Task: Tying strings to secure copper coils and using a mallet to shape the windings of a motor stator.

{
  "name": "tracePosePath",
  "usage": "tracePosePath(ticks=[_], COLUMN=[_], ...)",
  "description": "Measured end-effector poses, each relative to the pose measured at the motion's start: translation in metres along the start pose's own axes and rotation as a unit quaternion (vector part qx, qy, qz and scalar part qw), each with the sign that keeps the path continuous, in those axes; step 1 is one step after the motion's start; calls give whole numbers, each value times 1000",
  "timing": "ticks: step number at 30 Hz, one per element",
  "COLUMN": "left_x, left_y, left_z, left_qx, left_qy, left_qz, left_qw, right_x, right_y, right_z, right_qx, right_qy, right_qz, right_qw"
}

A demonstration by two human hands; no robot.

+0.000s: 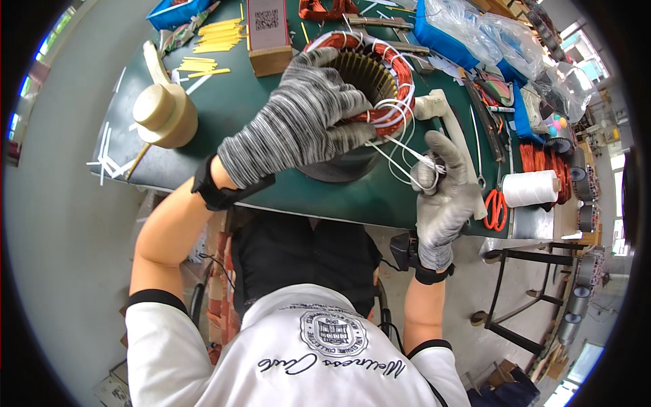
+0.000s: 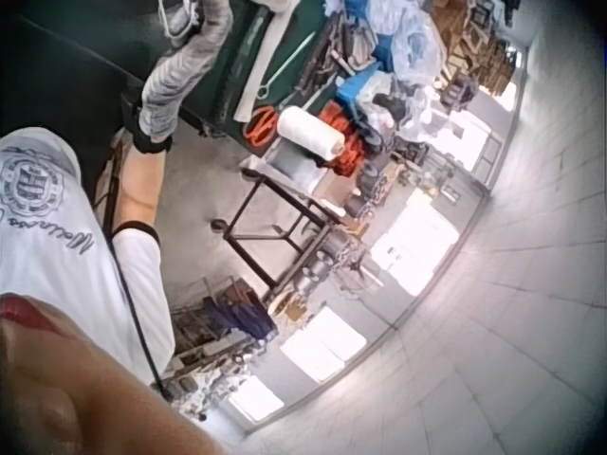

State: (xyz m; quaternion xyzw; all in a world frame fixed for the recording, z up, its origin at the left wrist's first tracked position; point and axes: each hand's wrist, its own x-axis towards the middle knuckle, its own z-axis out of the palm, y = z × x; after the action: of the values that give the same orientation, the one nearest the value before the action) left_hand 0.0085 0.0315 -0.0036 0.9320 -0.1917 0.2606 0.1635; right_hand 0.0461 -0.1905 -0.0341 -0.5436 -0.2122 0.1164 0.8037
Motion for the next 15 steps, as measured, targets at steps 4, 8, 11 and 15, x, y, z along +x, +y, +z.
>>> tracePosePath(ticks=[4, 8, 11, 15], left_x=[-4, -3, -8, 1], left_y=[-3, -4, -7, 2], left_z=[2, 9, 8, -5], left_qx=[27, -3, 7, 6], left_qy=[10, 57, 37, -30], left_qz=[-3, 18, 7, -27], left_qw=[1000, 998, 999, 999], right_x=[6, -24, -109, -176], right_y=[-6, -43, -1, 10], right_z=[-14, -59, -185, -256], right_qx=[-392, 180, 372, 471], right_qy=[-119, 94, 152, 160], right_qz=[-279, -194, -110, -61], right_qw=[869, 960, 909, 865])
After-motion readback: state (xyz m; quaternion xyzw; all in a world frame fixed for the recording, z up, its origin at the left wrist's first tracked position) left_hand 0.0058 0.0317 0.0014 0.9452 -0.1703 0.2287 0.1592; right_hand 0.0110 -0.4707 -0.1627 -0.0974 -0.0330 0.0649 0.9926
